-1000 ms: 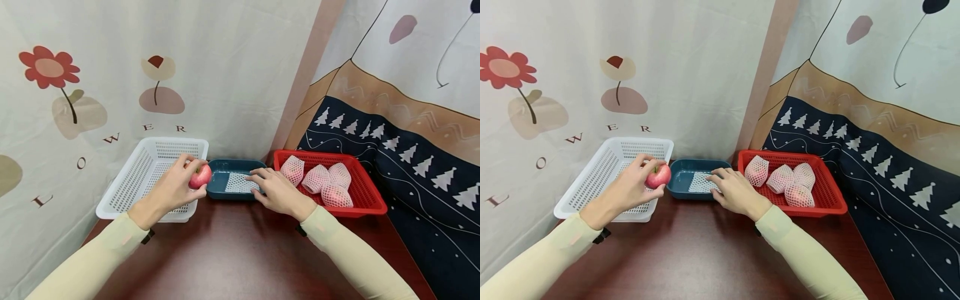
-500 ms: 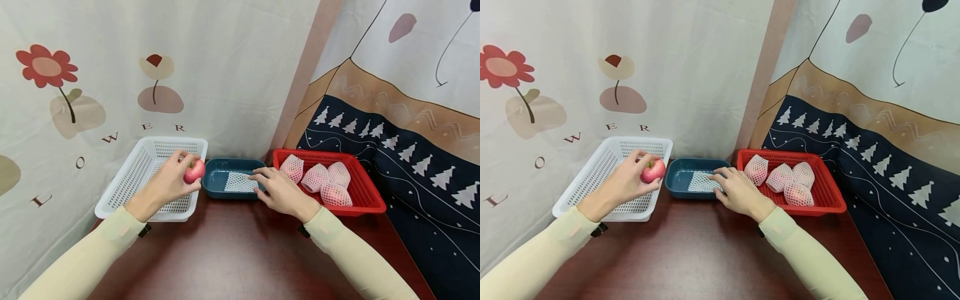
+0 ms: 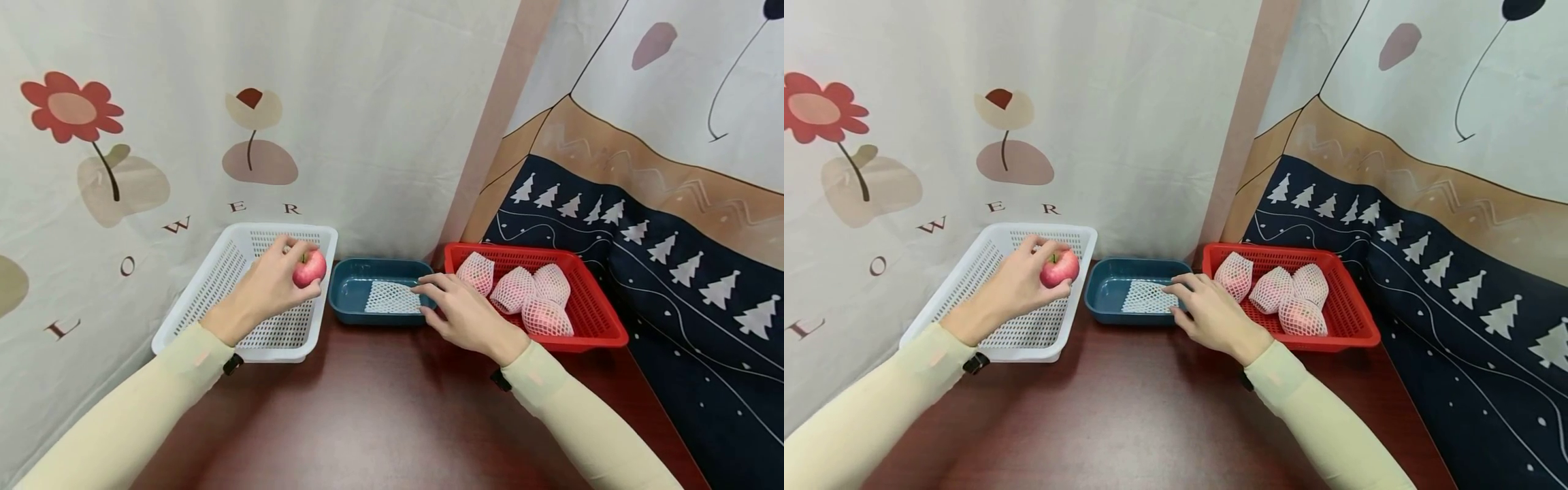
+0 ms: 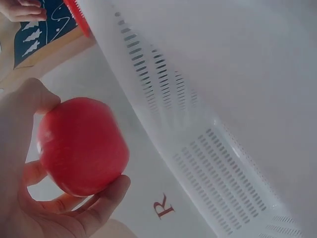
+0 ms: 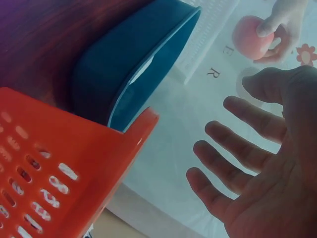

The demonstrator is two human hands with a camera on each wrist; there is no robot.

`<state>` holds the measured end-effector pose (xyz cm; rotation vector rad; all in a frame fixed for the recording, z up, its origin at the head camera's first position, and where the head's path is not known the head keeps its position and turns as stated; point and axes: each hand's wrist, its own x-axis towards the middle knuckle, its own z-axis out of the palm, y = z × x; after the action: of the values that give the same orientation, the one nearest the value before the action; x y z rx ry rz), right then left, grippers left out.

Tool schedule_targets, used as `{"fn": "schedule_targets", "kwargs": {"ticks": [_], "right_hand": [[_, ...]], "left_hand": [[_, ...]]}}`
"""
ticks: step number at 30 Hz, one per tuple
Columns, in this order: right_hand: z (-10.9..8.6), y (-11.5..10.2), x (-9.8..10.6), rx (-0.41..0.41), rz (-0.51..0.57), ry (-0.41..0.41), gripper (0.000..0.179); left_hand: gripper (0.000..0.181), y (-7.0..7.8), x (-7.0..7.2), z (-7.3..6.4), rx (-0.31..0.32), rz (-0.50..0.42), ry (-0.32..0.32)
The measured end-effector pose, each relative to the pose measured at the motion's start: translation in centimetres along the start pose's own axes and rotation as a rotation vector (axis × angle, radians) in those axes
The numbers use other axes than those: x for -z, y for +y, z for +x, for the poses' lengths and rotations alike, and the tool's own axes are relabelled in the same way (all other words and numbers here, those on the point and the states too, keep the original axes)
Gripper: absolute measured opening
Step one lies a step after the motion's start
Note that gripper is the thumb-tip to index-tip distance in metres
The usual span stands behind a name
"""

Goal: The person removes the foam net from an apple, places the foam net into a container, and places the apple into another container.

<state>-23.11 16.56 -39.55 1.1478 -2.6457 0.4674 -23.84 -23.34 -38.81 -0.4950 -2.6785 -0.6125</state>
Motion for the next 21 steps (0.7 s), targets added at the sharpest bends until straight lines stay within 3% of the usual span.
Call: {"fn": "schedule_targets", "kwargs": {"ticks": [13, 21], "right_hand": [[-1.1, 0.7, 0.6, -0.065, -0.002, 0.000, 0.047], [-1.9, 1.3, 0.8, -0.109, 0.009, -0.005, 0.047]], "left_hand": [[0.061, -1.0, 0.6, 1.8, 0.060, 0.013, -0.058], [0.062, -1.4, 0.5, 2.8, 0.119, 0.002, -0.128]]}}
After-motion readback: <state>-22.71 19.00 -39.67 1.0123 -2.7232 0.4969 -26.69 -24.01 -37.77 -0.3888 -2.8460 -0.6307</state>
